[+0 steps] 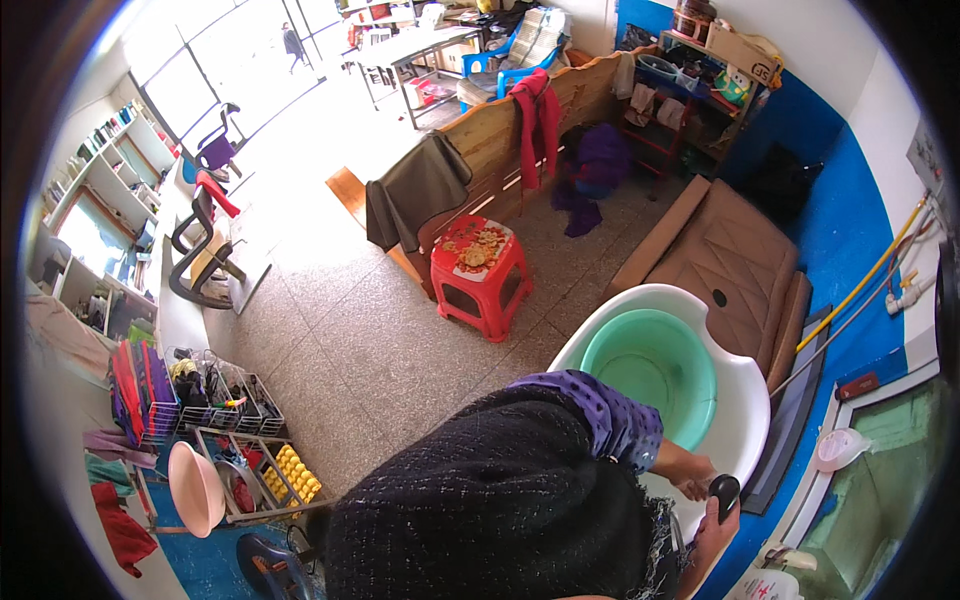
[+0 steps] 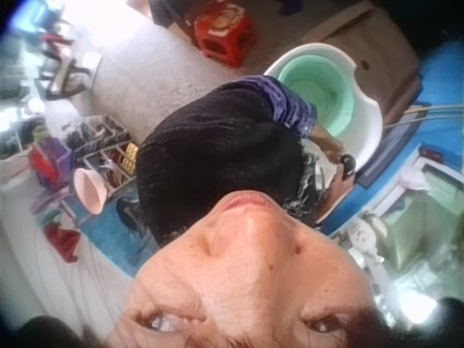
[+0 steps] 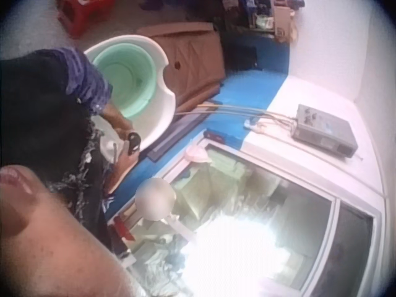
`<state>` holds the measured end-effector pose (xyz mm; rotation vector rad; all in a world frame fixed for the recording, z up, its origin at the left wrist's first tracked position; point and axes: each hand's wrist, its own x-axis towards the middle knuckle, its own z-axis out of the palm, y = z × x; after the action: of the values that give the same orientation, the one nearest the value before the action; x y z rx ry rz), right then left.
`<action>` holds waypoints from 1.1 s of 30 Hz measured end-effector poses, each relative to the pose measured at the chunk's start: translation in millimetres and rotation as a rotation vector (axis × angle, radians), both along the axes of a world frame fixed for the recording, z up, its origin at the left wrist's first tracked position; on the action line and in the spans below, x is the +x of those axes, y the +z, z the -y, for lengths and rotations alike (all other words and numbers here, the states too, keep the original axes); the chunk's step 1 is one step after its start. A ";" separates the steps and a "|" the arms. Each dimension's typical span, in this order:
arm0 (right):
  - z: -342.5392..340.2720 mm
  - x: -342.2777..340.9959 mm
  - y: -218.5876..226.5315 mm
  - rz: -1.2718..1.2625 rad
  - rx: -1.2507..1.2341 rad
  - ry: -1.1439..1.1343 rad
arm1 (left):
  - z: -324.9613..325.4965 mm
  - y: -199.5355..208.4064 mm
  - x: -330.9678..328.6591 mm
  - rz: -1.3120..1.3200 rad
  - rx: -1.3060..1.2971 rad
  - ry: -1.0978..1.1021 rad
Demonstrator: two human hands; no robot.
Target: The person carries a green plastic basin from a utility room, walks down a staircase, and places it in a salon sink. They then fill the basin with water using a handheld sprayer.
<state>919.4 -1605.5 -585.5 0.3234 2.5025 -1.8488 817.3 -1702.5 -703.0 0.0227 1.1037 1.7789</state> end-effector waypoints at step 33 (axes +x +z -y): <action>3.4 3.9 -14.5 -0.097 0.070 0.096 | -7.0 4.2 2.2 -0.254 -0.330 0.320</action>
<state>923.3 -1608.9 -600.0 0.1139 2.5994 -1.7866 819.5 -1695.5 -698.8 -0.1381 1.6508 1.8841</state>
